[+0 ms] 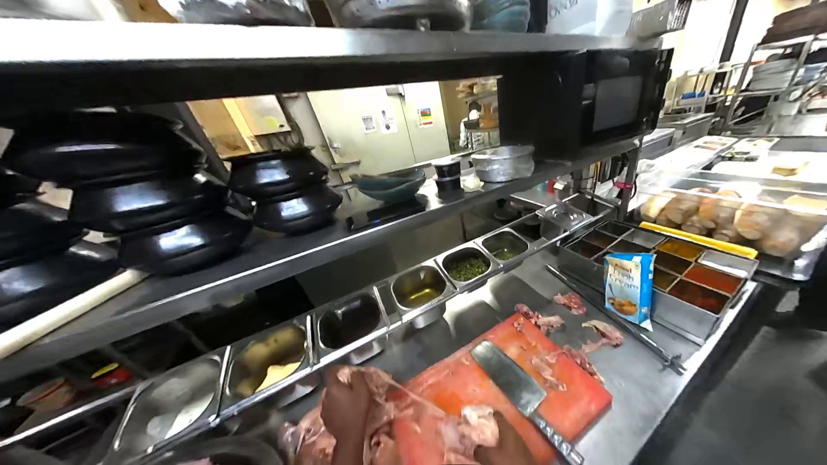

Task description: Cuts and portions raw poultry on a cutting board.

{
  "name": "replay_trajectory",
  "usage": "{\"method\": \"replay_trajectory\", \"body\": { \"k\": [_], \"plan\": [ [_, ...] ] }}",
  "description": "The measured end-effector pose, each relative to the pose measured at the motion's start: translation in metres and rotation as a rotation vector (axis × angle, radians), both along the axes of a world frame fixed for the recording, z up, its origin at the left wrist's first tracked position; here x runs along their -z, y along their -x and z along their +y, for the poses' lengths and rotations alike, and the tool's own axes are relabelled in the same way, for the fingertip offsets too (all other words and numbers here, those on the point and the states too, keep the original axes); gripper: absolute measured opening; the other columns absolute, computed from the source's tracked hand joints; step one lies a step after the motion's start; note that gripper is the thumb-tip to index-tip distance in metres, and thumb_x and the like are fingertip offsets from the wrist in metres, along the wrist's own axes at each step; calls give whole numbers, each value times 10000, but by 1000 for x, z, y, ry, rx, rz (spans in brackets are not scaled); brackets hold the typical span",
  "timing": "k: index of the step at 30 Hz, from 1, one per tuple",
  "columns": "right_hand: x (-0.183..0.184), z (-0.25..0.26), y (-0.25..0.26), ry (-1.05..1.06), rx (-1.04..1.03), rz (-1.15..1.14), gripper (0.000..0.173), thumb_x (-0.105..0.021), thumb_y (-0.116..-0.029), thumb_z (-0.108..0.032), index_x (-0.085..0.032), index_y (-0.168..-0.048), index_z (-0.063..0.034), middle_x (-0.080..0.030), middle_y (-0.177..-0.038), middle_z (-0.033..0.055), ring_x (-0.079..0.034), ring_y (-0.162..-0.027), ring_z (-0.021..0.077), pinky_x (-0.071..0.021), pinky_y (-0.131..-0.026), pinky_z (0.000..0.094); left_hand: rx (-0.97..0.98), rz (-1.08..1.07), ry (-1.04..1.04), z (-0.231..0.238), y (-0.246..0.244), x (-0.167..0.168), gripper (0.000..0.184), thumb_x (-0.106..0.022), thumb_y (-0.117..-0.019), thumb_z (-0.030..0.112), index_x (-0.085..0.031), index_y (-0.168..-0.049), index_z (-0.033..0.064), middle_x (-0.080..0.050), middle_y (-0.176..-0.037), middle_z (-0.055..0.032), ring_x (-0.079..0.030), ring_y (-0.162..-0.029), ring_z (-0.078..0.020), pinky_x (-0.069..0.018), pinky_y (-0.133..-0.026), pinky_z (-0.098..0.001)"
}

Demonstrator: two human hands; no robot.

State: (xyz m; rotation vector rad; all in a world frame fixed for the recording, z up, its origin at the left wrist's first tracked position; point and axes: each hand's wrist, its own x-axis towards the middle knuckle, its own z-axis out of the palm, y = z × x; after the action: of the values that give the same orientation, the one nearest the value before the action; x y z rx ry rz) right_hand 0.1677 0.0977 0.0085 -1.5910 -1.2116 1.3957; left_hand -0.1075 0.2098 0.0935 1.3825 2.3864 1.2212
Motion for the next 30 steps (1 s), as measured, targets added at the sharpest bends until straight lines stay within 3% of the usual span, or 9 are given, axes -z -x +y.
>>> {"method": "replay_trajectory", "body": {
  "k": [3,7,9,12,17,22,26,28,30],
  "plan": [
    [1,2,-17,44,-90,-133,819,-847,-769,-312,-475,-1456,-68,-680,-1212,217,-698,-1070,347,-572,-919,569,-86,-65,-71,7,-2,-25,556,-577,-1021,270,-445,-1483,-11,-655,-1239,-312,-658,-1123,-488,-503,-940,-677],
    [-15,3,-32,-173,-36,-271,968,-864,-724,-450,-446,-1487,-26,-604,-1360,219,-611,-1235,343,-510,-1045,538,343,-47,115,-5,-33,-54,465,-648,-1004,280,-553,-1386,34,-710,-1122,-240,-699,-1040,-417,-539,-931,-651],
    [-32,9,-36,-252,63,-64,821,-808,-830,-368,-445,-1474,-11,-556,-1408,216,-585,-1259,299,-520,-1041,465,587,10,228,-18,-70,-52,421,-682,-980,300,-599,-1334,89,-730,-1088,-183,-716,-998,-369,-559,-893,-633],
    [-69,20,-33,-96,230,490,398,-488,-1085,-226,-437,-1435,-43,-615,-1233,158,-642,-1046,237,-556,-868,428,924,-71,292,-42,-139,-41,431,-760,-914,248,-626,-1288,80,-685,-1215,-153,-685,-1080,-316,-558,-944,-583],
    [-68,37,-54,165,412,942,216,-502,-1048,-283,-585,-1088,-88,-646,-841,67,-647,-702,173,-576,-625,365,1206,-73,155,-79,-171,-8,527,-722,-928,275,-598,-1428,165,-538,-1514,-46,-510,-1394,-194,-448,-1160,-464],
    [-93,75,-123,41,521,750,260,-497,-1041,-350,-554,-1084,-100,-625,-810,66,-615,-643,182,-555,-598,368,931,16,222,-123,-130,54,580,-711,-865,365,-614,-1370,97,-601,-1396,-149,-553,-1325,-313,-461,-1118,-509],
    [-47,97,-185,3,737,317,774,-606,-998,-476,-239,-1583,-126,-454,-1453,300,-598,-1146,461,-551,-836,632,787,167,100,-154,-127,92,602,-748,-800,347,-641,-1308,41,-629,-1348,-188,-563,-1299,-403,-465,-1091,-563],
    [-19,78,-182,-82,595,-120,682,-691,-963,-356,-422,-1459,27,-466,-1442,341,-569,-1225,471,-516,-950,623,683,168,-22,-159,-132,99,544,-757,-750,351,-705,-1177,19,-610,-1346,-240,-542,-1282,-474,-429,-1087,-618],
    [-11,49,-161,-195,400,-429,640,-791,-855,-316,-548,-1369,-24,-461,-1452,303,-508,-1297,473,-476,-1021,630,573,126,-59,-166,-141,105,543,-759,-724,390,-731,-1136,37,-558,-1358,-285,-529,-1234,-507,-439,-1024,-633]
  ]
}}
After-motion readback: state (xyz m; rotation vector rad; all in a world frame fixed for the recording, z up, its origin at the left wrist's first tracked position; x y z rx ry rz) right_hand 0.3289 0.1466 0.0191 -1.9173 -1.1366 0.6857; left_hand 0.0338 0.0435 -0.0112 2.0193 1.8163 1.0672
